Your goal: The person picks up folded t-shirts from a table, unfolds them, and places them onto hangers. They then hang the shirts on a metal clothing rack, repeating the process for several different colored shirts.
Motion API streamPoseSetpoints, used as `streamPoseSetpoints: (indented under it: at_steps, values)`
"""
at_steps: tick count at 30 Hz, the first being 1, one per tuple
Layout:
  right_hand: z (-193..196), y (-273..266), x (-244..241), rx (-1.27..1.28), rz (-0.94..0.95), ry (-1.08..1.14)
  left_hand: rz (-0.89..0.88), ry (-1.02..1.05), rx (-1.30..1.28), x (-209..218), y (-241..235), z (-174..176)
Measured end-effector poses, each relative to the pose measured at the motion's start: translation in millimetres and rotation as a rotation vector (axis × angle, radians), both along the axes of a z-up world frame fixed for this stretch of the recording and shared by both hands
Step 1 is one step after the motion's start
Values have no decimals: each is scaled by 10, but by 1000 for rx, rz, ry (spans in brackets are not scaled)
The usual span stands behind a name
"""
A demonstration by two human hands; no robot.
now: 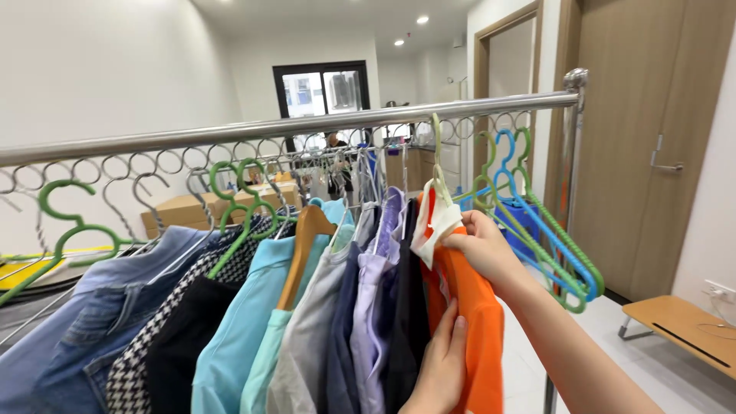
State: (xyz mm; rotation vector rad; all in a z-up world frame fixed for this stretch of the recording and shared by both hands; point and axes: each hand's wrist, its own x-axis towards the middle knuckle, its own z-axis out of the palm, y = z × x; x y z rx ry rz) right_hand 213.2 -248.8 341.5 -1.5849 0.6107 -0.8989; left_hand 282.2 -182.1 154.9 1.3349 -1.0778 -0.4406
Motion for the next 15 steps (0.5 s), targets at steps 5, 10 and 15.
streamPoseSetpoints:
  at_steps: [5, 10, 15]
  values:
    - [-393, -170, 247, -10, -1, -9, -21, 48, 86, -154, 329, 20]
    - [-658, -355, 345, -59, -4, -78, 34, 61, 225, -315, 519, -41]
    - [-849, 136, -239, 12, 121, -59, 60, 55, 89, -545, 826, -302]
